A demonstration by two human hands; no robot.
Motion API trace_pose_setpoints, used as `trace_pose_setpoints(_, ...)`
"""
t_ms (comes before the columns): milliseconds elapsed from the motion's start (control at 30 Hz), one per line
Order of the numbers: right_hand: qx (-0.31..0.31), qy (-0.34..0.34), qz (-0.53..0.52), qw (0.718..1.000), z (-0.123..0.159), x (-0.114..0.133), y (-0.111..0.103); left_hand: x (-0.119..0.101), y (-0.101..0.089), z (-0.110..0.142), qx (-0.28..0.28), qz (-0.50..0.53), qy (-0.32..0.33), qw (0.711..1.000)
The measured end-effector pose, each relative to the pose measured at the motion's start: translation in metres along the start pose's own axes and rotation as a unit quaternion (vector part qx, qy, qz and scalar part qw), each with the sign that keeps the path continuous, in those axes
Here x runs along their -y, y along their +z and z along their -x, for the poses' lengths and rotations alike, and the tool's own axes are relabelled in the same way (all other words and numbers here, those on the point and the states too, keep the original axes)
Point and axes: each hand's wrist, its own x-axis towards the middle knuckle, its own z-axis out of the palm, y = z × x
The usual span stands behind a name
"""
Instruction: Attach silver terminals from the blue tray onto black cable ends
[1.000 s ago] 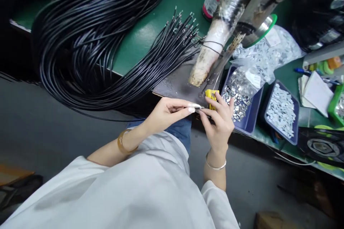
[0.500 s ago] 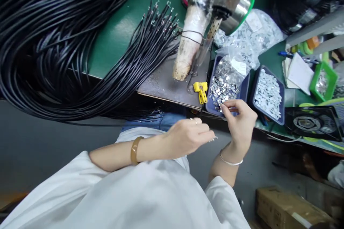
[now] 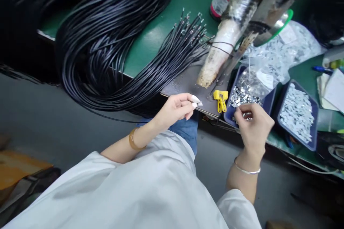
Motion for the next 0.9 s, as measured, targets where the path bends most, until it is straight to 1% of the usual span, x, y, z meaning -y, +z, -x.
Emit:
trace_pose_setpoints(33,-0.050,0.023,-0.069,0.996,0.005,0.010,0.003,-0.001,0.002,0.000,0.008,-0.001,0.006,1.000)
trace_pose_setpoints(67,-0.087,0.053,-0.150,0.983,0.012,0.023,0.006,-0.001,0.004,0.000,0.016,-0.004,0.012,1.000)
trace_pose_setpoints(100,-0.109,0.068,-0.216,0.968,0.018,0.037,0.010,-0.002,0.007,-0.001,0.024,-0.010,0.016,1.000)
trace_pose_setpoints(133,-0.138,0.072,-0.250,0.956,0.024,0.050,0.015,-0.002,0.009,-0.001,0.030,-0.018,0.020,0.999)
trace_pose_setpoints(167,-0.168,0.062,-0.258,0.949,0.029,0.063,0.021,-0.002,0.011,-0.001,0.034,-0.027,0.023,0.999)
trace_pose_setpoints(200,-0.185,0.039,-0.257,0.948,0.033,0.073,0.026,-0.002,0.013,-0.001,0.037,-0.036,0.025,0.998)
trace_pose_setpoints(233,-0.183,0.029,-0.266,0.946,0.034,0.080,0.032,-0.002,0.014,-0.001,0.038,-0.044,0.028,0.998)
trace_pose_setpoints(300,-0.141,0.036,-0.306,0.941,0.033,0.085,0.042,-0.002,0.016,-0.001,0.034,-0.058,0.035,0.997)
trace_pose_setpoints(400,-0.065,0.064,-0.376,0.922,0.028,0.078,0.048,-0.002,0.018,0.000,0.025,-0.086,0.048,0.995)
trace_pose_setpoints(467,-0.043,0.064,-0.398,0.914,0.026,0.072,0.049,-0.002,0.018,0.000,0.026,-0.101,0.055,0.993)
trace_pose_setpoints(633,-0.035,0.053,-0.413,0.908,0.028,0.068,0.049,-0.001,0.017,-0.001,0.041,-0.104,0.059,0.992)
trace_pose_setpoints(767,-0.034,0.045,-0.409,0.911,0.028,0.068,0.049,0.001,0.015,-0.002,0.062,-0.114,0.058,0.990)
trace_pose_setpoints(833,-0.032,0.039,-0.392,0.919,0.028,0.067,0.046,0.001,0.013,-0.002,0.061,-0.135,0.075,0.986)
trace_pose_setpoints(900,-0.026,0.014,-0.338,0.941,0.029,0.067,0.043,0.001,0.011,-0.002,0.056,-0.202,0.124,0.970)
